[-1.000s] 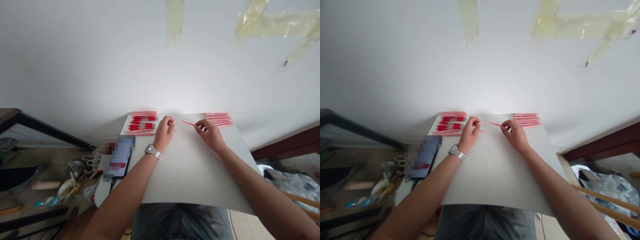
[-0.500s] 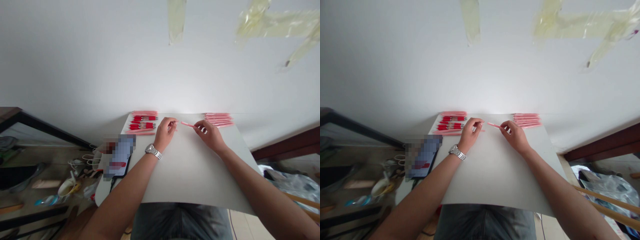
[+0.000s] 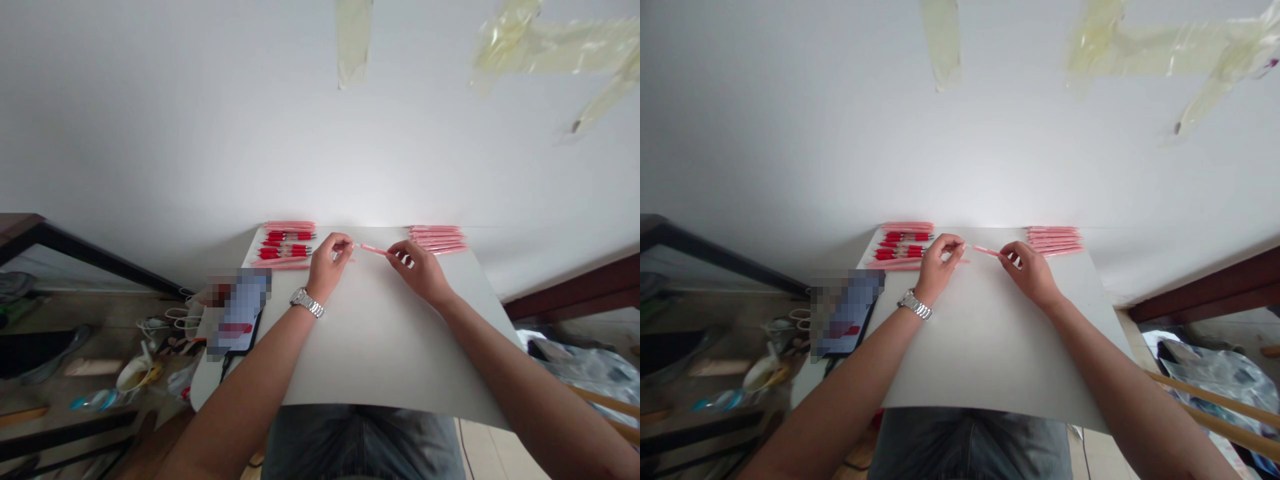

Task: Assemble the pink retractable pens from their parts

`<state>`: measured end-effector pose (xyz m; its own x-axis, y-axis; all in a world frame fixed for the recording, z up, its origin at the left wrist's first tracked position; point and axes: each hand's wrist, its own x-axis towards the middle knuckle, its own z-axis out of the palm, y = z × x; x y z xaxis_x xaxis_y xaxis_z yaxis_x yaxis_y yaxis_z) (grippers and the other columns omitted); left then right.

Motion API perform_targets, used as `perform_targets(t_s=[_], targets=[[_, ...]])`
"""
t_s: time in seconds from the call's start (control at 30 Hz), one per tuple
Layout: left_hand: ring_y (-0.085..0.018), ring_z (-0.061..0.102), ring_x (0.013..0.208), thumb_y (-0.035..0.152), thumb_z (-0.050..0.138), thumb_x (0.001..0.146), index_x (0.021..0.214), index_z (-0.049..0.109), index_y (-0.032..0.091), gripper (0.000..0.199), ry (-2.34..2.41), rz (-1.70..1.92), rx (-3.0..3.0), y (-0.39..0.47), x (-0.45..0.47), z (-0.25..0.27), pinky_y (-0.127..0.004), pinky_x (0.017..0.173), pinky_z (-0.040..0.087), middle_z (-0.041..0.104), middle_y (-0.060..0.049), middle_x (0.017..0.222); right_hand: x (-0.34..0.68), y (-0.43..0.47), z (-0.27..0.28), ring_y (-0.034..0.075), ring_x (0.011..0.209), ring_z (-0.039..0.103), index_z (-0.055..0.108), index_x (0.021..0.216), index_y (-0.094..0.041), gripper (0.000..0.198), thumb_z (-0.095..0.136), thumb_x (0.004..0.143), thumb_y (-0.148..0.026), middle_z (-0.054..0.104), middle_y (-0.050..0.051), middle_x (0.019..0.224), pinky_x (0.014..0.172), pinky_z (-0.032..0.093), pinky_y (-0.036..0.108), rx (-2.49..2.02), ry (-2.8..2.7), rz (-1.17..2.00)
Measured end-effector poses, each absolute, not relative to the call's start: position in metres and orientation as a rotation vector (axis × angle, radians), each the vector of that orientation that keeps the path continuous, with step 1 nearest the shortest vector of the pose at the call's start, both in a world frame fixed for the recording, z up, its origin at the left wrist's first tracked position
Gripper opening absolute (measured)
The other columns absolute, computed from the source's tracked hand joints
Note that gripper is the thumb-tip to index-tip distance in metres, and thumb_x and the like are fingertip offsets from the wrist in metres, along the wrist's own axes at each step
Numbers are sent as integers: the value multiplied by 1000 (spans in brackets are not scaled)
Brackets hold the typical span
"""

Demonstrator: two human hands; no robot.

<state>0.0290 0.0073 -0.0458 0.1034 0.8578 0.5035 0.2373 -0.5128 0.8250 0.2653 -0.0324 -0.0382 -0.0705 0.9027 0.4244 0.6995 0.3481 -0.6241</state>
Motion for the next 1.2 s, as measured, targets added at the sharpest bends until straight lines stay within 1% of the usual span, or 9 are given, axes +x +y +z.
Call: perform_targets(t_s=[0.2, 0.5, 0.73, 0.93, 1.07, 1.2], targets=[[-17, 69, 91, 38, 65, 95, 99, 68, 21, 18, 1034, 1423, 1785, 7, 29, -44, -31, 86, 59, 73, -4, 96, 264, -33, -36, 18, 70, 62, 67, 97, -23, 22, 60, 97, -44, 70, 5, 85, 65, 50, 32, -1384, -1841, 331], [-16, 71, 91, 38, 67, 95, 99, 69, 20, 18, 1054, 1419, 1773, 8, 29, -46, -30, 87, 59, 74, -4, 97, 264, -32, -37, 17, 71, 63, 66, 97, -23, 19, 59, 97, -41, 69, 4, 84, 65, 51, 31, -1356, -1859, 342], [-16, 71, 89, 37, 68, 94, 99, 70, 20, 19, 1019, 1386, 1750, 3, 32, -41, -28, 80, 62, 74, -4, 96, 264, -33, -37, 17, 70, 62, 66, 98, -23, 19, 60, 97, -40, 69, 4, 85, 65, 50, 31, -1362, -1858, 335], [-16, 72, 90, 38, 67, 94, 100, 72, 20, 19, 1003, 1377, 1748, 2, 32, -40, -28, 80, 62, 75, -5, 98, 265, -33, -37, 18, 70, 62, 67, 98, -23, 21, 60, 97, -43, 69, 4, 85, 66, 51, 32, -1369, -1853, 352], [-16, 72, 89, 39, 66, 95, 101, 72, 21, 20, 981, 1357, 1802, 3, 31, -41, -29, 80, 62, 74, -5, 99, 264, -33, -38, 19, 75, 64, 69, 106, -24, 24, 58, 99, -44, 70, 5, 89, 68, 52, 33, -1330, -1902, 353], [-16, 71, 88, 39, 65, 96, 102, 72, 21, 20, 963, 1354, 1821, 3, 31, -43, -30, 80, 62, 73, -5, 100, 263, -33, -38, 19, 75, 64, 71, 112, -25, 27, 56, 101, -43, 70, 6, 92, 69, 53, 34, -1303, -1952, 348]])
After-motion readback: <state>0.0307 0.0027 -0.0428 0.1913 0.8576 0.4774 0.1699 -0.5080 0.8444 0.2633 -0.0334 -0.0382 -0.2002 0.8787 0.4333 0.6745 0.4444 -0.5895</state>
